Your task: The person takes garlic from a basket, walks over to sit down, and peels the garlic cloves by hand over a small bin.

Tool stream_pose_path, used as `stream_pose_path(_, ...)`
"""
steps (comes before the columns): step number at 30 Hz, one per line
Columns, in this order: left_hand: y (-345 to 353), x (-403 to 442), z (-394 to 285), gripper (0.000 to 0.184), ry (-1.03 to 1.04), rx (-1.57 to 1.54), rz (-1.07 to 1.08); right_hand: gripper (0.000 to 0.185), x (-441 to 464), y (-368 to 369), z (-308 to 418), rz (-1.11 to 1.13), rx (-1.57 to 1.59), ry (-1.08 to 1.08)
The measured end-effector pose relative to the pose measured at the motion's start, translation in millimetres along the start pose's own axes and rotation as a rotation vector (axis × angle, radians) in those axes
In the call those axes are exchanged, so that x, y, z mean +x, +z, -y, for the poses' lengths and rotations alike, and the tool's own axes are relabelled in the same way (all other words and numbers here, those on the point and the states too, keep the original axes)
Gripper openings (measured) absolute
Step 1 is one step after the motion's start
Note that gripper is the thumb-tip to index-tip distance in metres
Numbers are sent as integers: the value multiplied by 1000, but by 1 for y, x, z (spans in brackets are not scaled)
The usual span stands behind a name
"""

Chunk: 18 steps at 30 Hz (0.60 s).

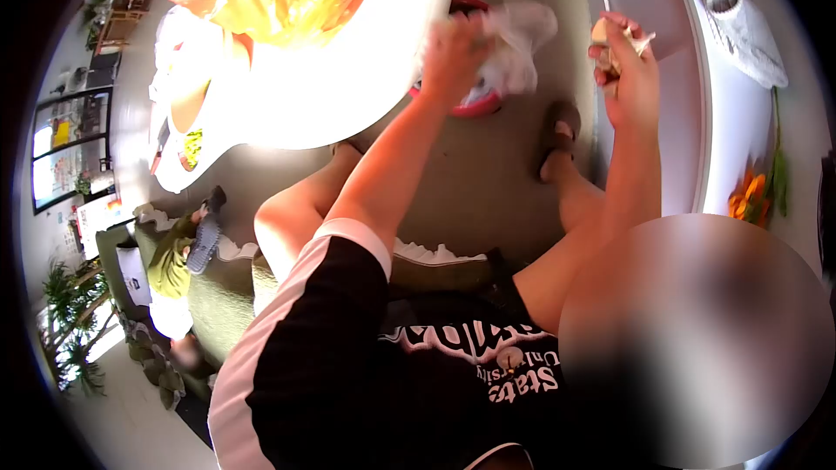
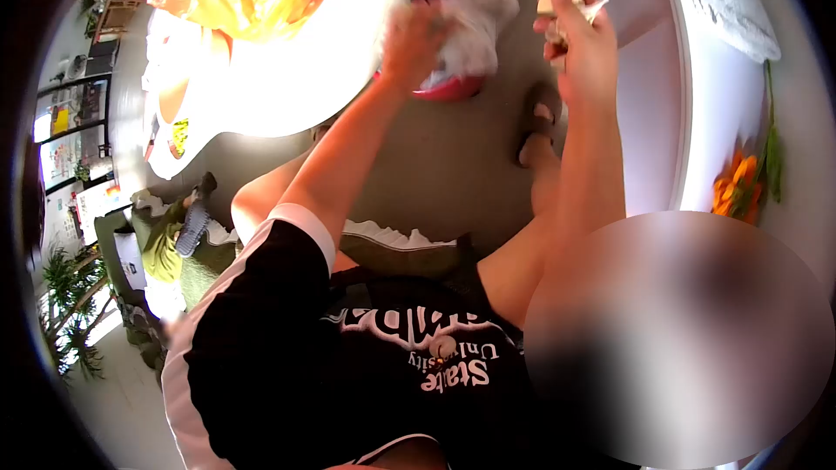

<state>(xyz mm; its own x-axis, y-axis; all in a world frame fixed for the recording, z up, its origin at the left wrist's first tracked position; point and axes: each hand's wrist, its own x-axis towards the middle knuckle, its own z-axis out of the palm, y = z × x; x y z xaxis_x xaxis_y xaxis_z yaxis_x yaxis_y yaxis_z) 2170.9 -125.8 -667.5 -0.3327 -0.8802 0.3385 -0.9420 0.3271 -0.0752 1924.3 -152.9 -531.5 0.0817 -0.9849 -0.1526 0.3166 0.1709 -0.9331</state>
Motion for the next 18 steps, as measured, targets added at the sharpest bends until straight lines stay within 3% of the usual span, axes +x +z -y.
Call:
stream_pose_path(2, 21, -31, -29, 37, -241, -74, 88, 25, 5, -3, -1, 60, 42, 88)
stream_pose_path(5, -32, -29, -33, 38, -810, -647, 599, 26, 6, 3, -10, 178, 261, 245)
stream_pose_path(8, -16, -49, -30, 35, -249, -177, 702, 27, 4, 12, -28, 295, 481, 412)
stream_pose_path(10, 36, -81, -25, 35, -373, -442, 641, 30, 1, 15, -42, 349, 534, 460)
stream_pose_path(12, 42, -93, -25, 35, -371, -515, 661, 28, -4, 22, -49, 405, 559, 479)
stream_pose_path(17, -36, -137, -67, 33, -64, -227, 971, 25, -27, 46, -54, 464, 346, 465)
stream_pose_path(18, -14, -167, -71, 31, -119, -313, 764, 24, -33, 52, -56, 489, 307, 466)
